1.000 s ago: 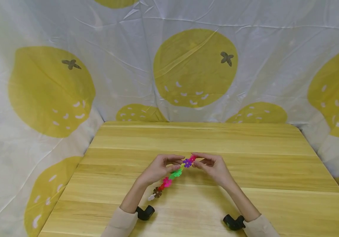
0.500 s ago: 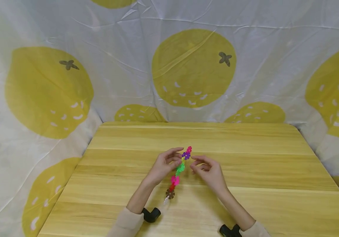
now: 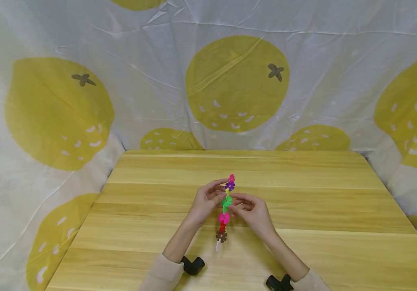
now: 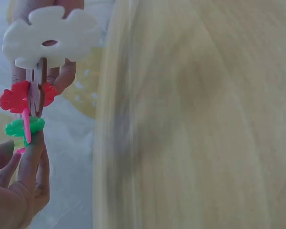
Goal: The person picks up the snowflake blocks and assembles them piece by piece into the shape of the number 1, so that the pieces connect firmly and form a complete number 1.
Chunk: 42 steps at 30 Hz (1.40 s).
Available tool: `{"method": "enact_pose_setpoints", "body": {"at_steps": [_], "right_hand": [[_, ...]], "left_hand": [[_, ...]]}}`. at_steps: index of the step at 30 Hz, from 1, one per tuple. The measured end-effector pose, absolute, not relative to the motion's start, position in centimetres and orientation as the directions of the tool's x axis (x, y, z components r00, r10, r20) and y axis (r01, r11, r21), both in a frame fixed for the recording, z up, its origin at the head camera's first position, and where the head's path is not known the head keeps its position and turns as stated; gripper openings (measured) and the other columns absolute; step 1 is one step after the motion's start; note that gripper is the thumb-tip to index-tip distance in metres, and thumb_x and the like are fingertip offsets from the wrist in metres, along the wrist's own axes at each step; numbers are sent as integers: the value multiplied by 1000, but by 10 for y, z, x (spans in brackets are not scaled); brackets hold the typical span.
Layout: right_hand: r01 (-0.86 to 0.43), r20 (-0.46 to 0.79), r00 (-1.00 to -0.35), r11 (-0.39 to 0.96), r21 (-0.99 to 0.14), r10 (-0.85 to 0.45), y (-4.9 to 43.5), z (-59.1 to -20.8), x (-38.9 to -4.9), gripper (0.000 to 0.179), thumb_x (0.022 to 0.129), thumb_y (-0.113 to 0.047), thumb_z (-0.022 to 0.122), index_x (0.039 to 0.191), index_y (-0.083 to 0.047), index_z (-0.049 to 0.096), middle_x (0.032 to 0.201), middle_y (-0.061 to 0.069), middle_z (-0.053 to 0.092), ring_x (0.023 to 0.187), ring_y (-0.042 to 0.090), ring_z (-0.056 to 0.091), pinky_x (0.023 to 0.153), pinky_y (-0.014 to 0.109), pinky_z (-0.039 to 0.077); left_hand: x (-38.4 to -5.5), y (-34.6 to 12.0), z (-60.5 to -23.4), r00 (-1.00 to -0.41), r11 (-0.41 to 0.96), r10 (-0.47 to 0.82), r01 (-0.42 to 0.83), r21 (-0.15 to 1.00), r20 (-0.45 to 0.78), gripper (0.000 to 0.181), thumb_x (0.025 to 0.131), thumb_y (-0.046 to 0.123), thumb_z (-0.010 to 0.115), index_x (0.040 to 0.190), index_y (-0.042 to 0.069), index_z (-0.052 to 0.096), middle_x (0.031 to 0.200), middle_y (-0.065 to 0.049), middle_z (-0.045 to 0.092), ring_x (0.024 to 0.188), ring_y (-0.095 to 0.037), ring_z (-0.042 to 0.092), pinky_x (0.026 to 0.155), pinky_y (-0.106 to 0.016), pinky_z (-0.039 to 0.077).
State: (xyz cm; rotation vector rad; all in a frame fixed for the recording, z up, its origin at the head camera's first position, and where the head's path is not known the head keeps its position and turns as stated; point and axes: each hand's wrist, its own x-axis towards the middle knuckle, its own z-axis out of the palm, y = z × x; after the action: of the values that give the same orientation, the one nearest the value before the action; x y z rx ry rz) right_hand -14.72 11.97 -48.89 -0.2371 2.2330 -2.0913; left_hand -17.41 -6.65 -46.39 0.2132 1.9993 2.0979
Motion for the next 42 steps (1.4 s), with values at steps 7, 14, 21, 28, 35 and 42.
{"method": "enact_pose_setpoints", "body": {"at_steps": [7, 14, 21, 28, 35, 42], "right_hand": [[-70, 49, -982, 114, -991, -184, 120, -491, -150, 36, 92, -8, 78, 127, -4, 73, 103, 21, 73, 77, 23, 76, 71, 34, 63], [-71, 50, -987, 132, -989, -155, 119, -490, -151, 34, 90, -7, 80, 123, -5, 75, 99, 18, 74, 71, 21, 73, 67, 33, 62], [-89, 67, -986, 143, -986, -155, 119, -491, -151, 32, 91, -7, 79, 122, -4, 75, 98, 19, 73, 69, 23, 72, 60, 26, 57], [-50, 18, -984, 176, -983, -179, 125, -489, -153, 34, 91, -5, 78, 125, -4, 74, 100, 18, 73, 72, 25, 73, 61, 25, 57], [-73, 15, -972, 242, -967, -234, 132, -493, -161, 33, 92, -6, 78, 124, 2, 73, 98, 20, 71, 70, 32, 73, 53, 21, 49], [-54, -23, -969, 300, -952, -245, 131, -494, -168, 29, 91, -1, 76, 119, 3, 74, 92, 16, 69, 66, 31, 71, 60, 32, 60]], "left_hand": [[-172, -65, -468, -970, -51, 229, -92, 994, -78, 41, 101, 0, 63, 141, 7, 62, 118, -15, 63, 95, -8, 63, 76, -25, 58], [-173, -66, -471, -969, -75, 235, -91, 993, -71, 38, 100, 0, 64, 138, 4, 65, 126, -22, 65, 99, -9, 65, 78, -26, 59], [-175, -69, -473, -965, -86, 260, -58, 995, -33, 31, 99, -2, 65, 129, -4, 67, 128, -25, 68, 102, -10, 68, 84, -27, 62], [-181, -71, -476, -963, 76, 268, 17, 997, -4, 27, 95, 2, 72, 122, 1, 73, 122, -21, 72, 107, -24, 69, 89, -39, 62], [-190, -72, -478, -965, 251, 264, 70, 966, 1, 22, 92, 7, 77, 114, 6, 78, 109, -18, 74, 96, -25, 67, 77, -34, 60], [-200, -73, -483, -958, 294, 284, 57, 954, -30, 23, 91, 5, 79, 113, 1, 78, 97, -17, 73, 80, -17, 61, 63, -20, 47]]}}
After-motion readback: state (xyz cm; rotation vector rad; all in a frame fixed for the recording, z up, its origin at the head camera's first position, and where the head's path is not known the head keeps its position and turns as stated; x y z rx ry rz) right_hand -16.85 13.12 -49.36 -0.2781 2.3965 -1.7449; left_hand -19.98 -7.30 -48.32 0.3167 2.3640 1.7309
